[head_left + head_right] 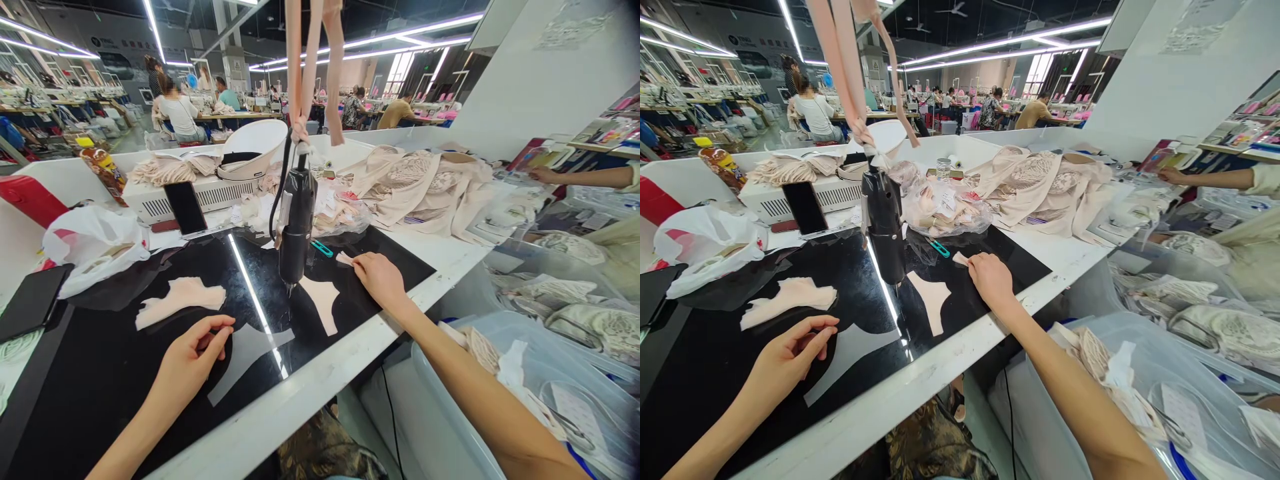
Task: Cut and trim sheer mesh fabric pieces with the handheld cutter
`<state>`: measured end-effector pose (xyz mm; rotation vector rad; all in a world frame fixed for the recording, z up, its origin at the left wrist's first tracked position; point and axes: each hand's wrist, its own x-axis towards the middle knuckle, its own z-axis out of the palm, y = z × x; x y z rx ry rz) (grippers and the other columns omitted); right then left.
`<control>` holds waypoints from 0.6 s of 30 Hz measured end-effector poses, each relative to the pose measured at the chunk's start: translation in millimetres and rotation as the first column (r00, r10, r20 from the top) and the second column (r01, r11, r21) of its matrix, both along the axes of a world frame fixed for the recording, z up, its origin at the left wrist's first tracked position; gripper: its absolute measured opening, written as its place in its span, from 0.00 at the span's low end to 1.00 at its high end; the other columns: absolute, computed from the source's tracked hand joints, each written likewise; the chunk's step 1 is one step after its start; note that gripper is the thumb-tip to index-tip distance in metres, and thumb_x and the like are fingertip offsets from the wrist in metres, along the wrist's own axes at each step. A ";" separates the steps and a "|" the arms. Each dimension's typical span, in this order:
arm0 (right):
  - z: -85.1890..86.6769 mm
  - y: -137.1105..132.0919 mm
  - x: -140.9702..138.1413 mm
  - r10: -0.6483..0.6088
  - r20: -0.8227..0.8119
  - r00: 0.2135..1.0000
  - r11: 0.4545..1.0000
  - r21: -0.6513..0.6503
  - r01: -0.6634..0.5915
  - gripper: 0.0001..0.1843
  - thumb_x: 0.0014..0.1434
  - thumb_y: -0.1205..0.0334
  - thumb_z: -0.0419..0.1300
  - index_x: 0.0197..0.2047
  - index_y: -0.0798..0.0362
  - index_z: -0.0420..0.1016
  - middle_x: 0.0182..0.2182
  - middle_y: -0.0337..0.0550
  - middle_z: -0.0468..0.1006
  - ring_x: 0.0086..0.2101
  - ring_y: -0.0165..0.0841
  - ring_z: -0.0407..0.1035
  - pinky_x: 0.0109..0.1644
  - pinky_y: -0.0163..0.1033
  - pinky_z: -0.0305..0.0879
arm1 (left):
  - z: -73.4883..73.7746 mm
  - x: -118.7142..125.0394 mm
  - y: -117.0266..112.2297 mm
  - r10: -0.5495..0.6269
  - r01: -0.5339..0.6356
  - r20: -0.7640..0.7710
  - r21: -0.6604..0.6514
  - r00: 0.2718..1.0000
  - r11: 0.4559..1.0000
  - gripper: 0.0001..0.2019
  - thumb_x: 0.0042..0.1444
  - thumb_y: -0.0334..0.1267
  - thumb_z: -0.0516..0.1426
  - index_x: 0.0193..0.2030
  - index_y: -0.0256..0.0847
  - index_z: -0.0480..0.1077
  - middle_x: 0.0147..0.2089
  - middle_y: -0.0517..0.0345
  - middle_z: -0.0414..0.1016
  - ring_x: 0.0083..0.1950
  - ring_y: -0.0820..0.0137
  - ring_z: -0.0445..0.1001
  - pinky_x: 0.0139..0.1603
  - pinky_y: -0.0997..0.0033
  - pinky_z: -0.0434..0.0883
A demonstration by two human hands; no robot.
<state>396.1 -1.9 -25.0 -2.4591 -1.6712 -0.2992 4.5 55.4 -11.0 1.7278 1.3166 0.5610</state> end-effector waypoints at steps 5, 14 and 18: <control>-1.2 -0.7 5.3 0.020 -0.058 0.998 1.000 0.013 -0.019 0.18 0.67 0.53 0.59 0.55 0.53 0.73 0.53 0.48 0.76 0.49 0.35 0.73 0.53 0.48 0.75 | -0.3 -0.4 -0.3 -0.003 0.003 -0.004 0.008 1.000 1.000 0.29 0.54 0.65 0.57 0.49 0.42 0.74 0.24 0.63 0.68 0.20 0.74 0.60 0.20 0.76 0.60; -5.6 0.4 11.8 0.052 -0.125 0.991 0.998 0.045 -0.046 0.18 0.66 0.53 0.59 0.55 0.53 0.72 0.53 0.48 0.76 0.50 0.36 0.73 0.54 0.49 0.74 | -2.1 -2.0 0.5 -0.018 0.019 -0.024 0.024 1.000 1.000 0.29 0.55 0.65 0.56 0.50 0.42 0.74 0.24 0.64 0.68 0.21 0.74 0.60 0.21 0.76 0.60; -5.8 0.8 11.2 0.048 -0.146 0.988 0.997 0.060 -0.039 0.18 0.67 0.53 0.59 0.55 0.52 0.73 0.54 0.48 0.75 0.49 0.36 0.73 0.54 0.49 0.74 | -1.2 -1.3 0.6 -0.024 0.025 -0.032 0.028 0.999 0.999 0.29 0.54 0.65 0.56 0.50 0.42 0.74 0.25 0.63 0.68 0.20 0.75 0.60 0.20 0.76 0.60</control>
